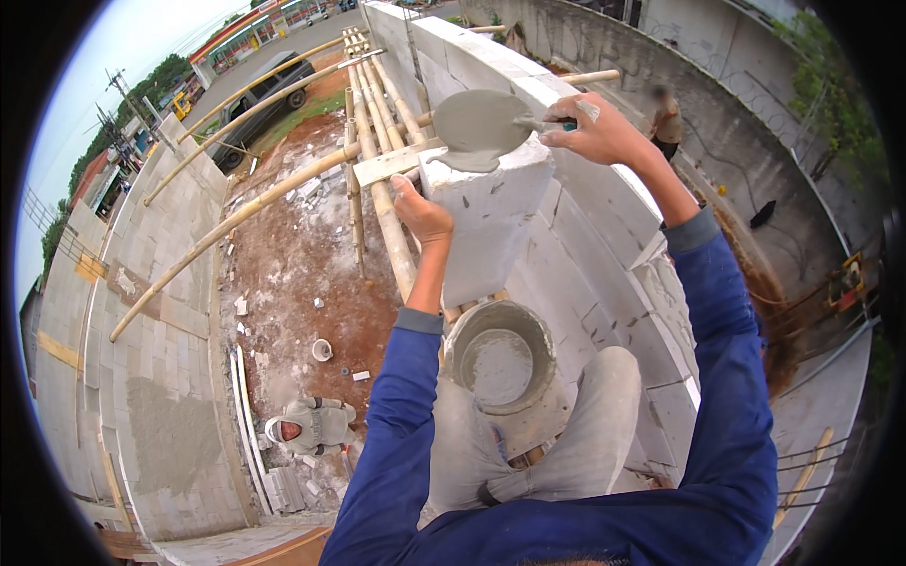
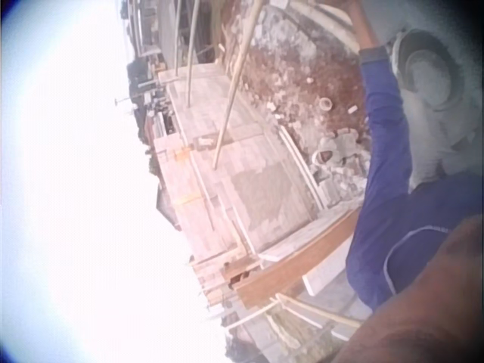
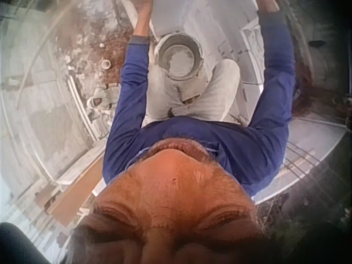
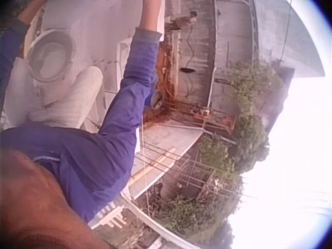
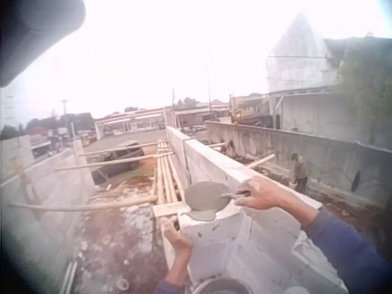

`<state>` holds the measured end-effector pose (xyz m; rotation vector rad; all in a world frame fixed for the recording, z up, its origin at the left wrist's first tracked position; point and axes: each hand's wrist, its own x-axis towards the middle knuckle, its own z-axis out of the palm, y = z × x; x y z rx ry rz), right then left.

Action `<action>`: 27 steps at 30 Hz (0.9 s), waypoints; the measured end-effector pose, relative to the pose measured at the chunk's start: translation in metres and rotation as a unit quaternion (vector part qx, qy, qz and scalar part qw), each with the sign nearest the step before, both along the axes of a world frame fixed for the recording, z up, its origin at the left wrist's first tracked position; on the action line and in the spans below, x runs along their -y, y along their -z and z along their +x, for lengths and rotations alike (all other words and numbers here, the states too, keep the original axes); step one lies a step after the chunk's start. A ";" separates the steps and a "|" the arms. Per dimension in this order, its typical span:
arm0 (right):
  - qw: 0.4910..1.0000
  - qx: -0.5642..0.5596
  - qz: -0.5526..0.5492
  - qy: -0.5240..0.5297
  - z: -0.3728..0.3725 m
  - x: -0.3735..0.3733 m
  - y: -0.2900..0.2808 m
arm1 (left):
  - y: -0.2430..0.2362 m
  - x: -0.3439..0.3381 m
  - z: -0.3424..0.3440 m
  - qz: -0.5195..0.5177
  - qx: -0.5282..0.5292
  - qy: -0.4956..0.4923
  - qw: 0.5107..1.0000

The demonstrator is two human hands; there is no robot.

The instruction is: The person applies mortar to a wall using a trowel and places white blocks into the wall structure. The person repeatedly scoops mortar from a bucket, spreads it on the wall, and sets blocks in place.

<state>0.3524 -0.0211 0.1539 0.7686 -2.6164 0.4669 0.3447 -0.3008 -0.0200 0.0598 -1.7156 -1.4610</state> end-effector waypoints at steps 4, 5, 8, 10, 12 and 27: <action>0.999 0.019 -0.017 0.025 0.004 -0.013 0.004 | 0.001 0.006 -0.004 0.034 -0.013 0.024 0.999; 0.999 0.022 -0.019 0.033 0.003 -0.017 0.007 | 0.001 0.006 -0.004 0.043 -0.026 0.034 0.998; 0.997 0.020 -0.069 0.022 0.003 -0.031 0.020 | -0.003 0.002 -0.002 0.071 -0.056 0.055 0.994; 0.994 -0.066 -0.080 0.021 0.002 -0.034 0.033 | 0.003 0.003 -0.006 -0.008 -0.022 -0.027 0.999; 0.991 -0.077 -0.113 0.016 0.004 -0.040 0.036 | 0.003 -0.003 -0.006 -0.008 -0.021 -0.022 1.000; 0.891 0.401 -0.191 0.097 0.197 -0.009 0.167 | 0.016 -0.004 -0.040 -0.033 0.012 -0.026 0.999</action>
